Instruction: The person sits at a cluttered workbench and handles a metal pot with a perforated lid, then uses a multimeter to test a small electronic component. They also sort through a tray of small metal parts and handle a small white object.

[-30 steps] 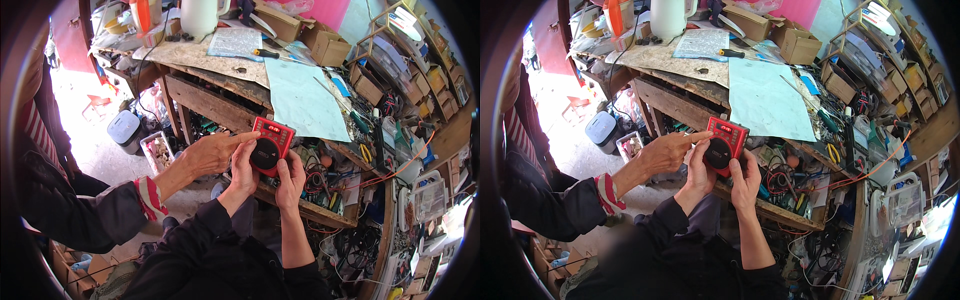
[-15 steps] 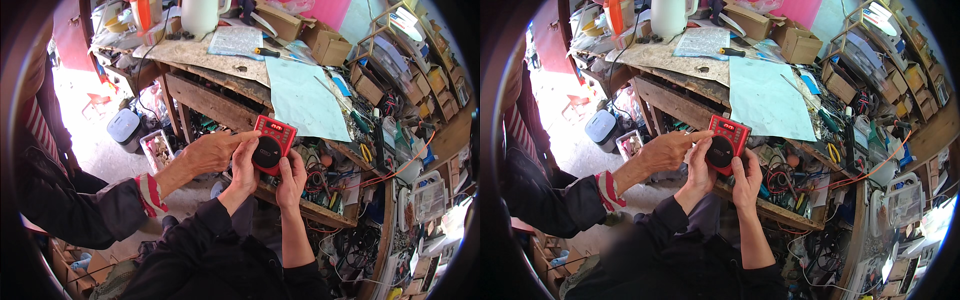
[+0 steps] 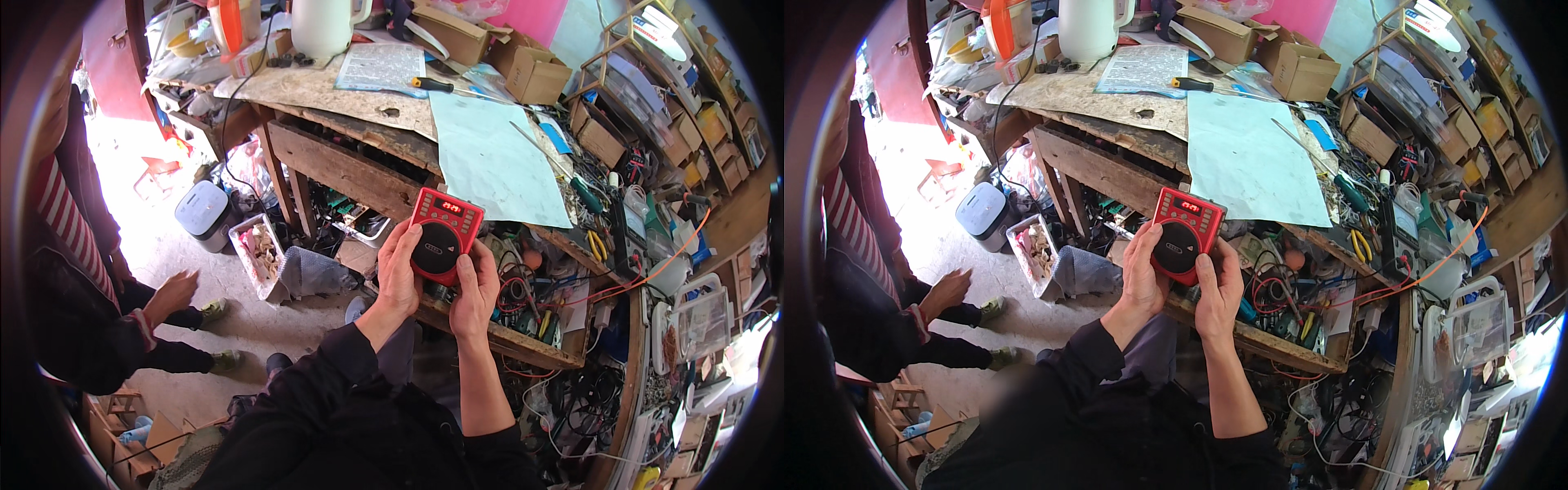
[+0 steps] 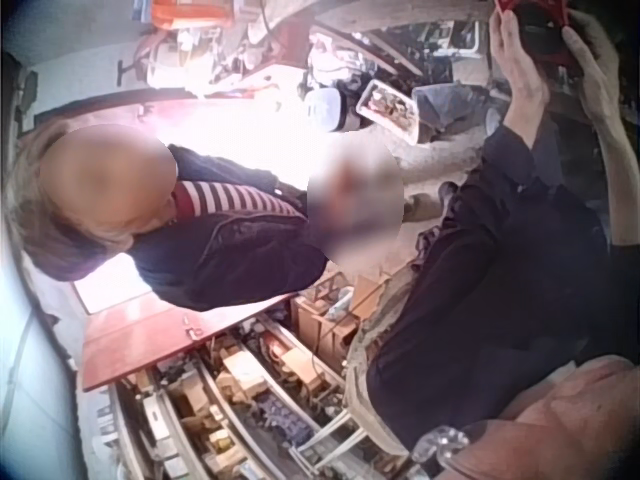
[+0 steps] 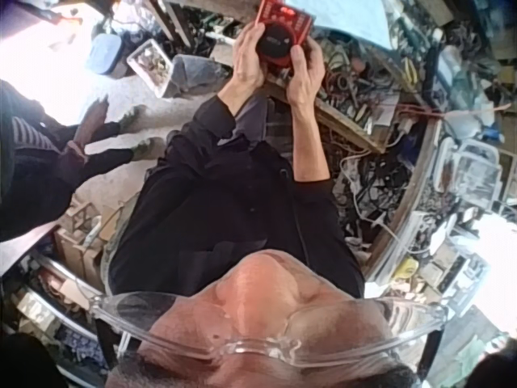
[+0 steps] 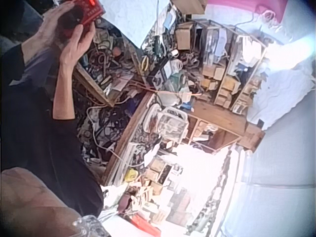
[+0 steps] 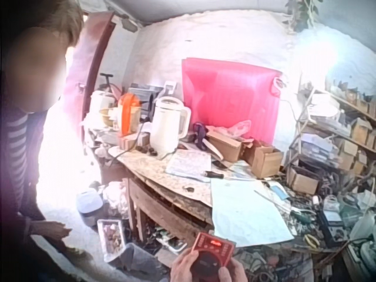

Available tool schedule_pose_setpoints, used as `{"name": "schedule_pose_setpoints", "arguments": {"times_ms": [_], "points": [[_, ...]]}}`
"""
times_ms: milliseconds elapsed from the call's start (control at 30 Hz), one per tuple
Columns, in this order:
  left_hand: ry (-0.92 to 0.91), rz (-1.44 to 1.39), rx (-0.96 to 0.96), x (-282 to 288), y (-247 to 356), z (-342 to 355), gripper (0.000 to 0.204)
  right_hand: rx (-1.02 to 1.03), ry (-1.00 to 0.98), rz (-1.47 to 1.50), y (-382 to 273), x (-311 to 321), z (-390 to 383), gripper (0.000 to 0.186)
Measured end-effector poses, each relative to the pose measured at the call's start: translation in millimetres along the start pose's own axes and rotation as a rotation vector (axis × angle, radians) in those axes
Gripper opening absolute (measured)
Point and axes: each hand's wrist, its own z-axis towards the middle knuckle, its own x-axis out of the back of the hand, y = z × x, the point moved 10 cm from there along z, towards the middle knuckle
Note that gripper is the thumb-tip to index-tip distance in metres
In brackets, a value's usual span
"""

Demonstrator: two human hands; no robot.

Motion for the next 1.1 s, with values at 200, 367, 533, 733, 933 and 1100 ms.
{"name": "schedule_pose_setpoints", "arguments": {"times_ms": [200, 367, 533, 733, 933, 1100], "points": [[-0.022, -0.026, 0.008, 1.1, -3.7, 1.9, 0.031, -0.001, 0.001, 0.002, 3.8, 3.5, 0.3, 0.042], [-0.046, 0.003, 0.017, -5.9, -0.2, -1.3, 0.032, 0.017, -0.008, -0.039, -2.6, -0.8, -0.9, 0.042], [-0.048, 0.070, 0.031, -13.9, 2.0, -1.8, 0.033, 0.071, 0.023, -0.040, -6.9, 2.0, -2.1, 0.041], [-0.026, 0.286, 0.045, -26.4, 9.2, 0.4, 0.037, 0.128, 0.091, -0.076, -7.4, 9.9, -3.3, 0.044], [-0.025, 0.257, 0.080, -27.0, 1.3, 2.2, 0.036, 0.136, 0.098, -0.040, -9.9, 10.1, -4.3, 0.045], [-0.040, 0.128, 0.077, -25.5, -9.9, 4.4, 0.035, 0.140, 0.105, 0.008, -6.8, 14.1, -0.2, 0.046]]}}
